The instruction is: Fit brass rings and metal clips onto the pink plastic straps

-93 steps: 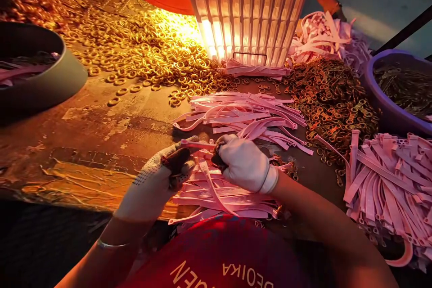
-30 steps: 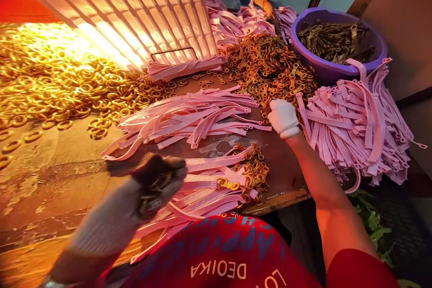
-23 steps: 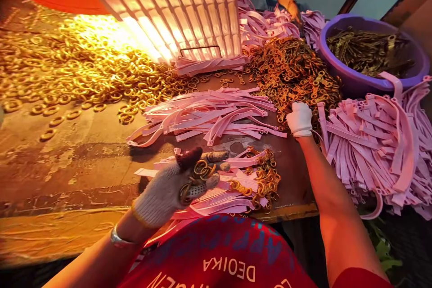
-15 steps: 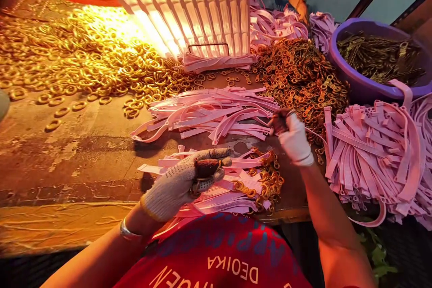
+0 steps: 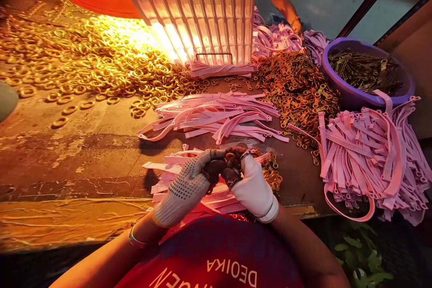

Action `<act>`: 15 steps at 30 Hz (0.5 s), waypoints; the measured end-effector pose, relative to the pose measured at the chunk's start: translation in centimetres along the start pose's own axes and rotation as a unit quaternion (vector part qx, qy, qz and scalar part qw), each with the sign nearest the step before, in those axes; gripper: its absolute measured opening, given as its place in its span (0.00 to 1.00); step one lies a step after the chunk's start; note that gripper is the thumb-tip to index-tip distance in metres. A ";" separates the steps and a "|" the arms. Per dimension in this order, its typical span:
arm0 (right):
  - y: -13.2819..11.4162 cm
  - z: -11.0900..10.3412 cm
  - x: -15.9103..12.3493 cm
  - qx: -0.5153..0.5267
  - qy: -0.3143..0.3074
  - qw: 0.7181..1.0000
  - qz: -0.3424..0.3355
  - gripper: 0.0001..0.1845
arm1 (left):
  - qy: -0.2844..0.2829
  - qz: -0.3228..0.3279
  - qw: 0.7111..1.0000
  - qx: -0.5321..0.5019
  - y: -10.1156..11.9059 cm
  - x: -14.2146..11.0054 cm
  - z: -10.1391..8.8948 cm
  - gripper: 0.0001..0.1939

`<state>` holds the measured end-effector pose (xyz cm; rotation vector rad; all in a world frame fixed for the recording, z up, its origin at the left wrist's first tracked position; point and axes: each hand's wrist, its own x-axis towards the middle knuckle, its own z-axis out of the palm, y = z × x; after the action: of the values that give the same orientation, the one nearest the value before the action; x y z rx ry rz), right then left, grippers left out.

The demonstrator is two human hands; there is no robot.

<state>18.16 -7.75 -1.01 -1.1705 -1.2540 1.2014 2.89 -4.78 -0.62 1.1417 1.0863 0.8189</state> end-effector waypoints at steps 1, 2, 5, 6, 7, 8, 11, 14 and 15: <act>-0.2 -0.1 -0.2 0.005 0.001 1.000 0.007 0.15 | 0.003 0.019 1.000 0.024 0.3 0.0 -0.2 0.13; -0.4 -0.2 -0.3 0.011 0.001 1.000 0.019 0.15 | -0.004 0.031 0.999 0.042 0.6 -0.1 -0.4 0.11; -1.0 -0.7 -0.6 0.035 0.014 0.997 0.065 0.17 | -0.071 -0.031 0.997 0.002 1.2 -0.3 -0.8 0.11; -1.1 -0.8 -0.6 0.040 0.025 0.996 0.079 0.18 | -0.096 -0.065 0.993 -0.031 1.2 -0.3 -0.9 0.13; -1.3 -0.9 -0.6 0.043 0.039 0.994 0.090 0.19 | -0.115 -0.091 0.987 -0.066 1.1 -0.4 -0.9 0.15; -1.3 -1.0 -0.6 0.046 0.051 0.993 0.099 0.20 | -0.125 -0.105 0.982 -0.097 0.9 -0.5 -0.9 0.16; -1.5 -1.0 -0.6 0.068 0.062 0.988 0.122 0.21 | -0.106 -0.099 0.978 -0.153 0.4 -0.6 -0.6 0.15; -1.7 -0.9 -1.0 0.073 0.057 0.988 0.120 0.19 | -0.059 -0.109 0.974 -0.190 0.1 -0.4 -0.3 0.11; -1.8 -0.9 -1.1 0.059 0.066 0.991 0.102 0.18 | -0.047 -0.118 0.969 -0.214 0.2 -0.2 -0.4 0.11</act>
<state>19.04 -8.92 0.78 -1.2915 -0.9677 1.3067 2.44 -4.81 -0.43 0.6672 0.8898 0.7552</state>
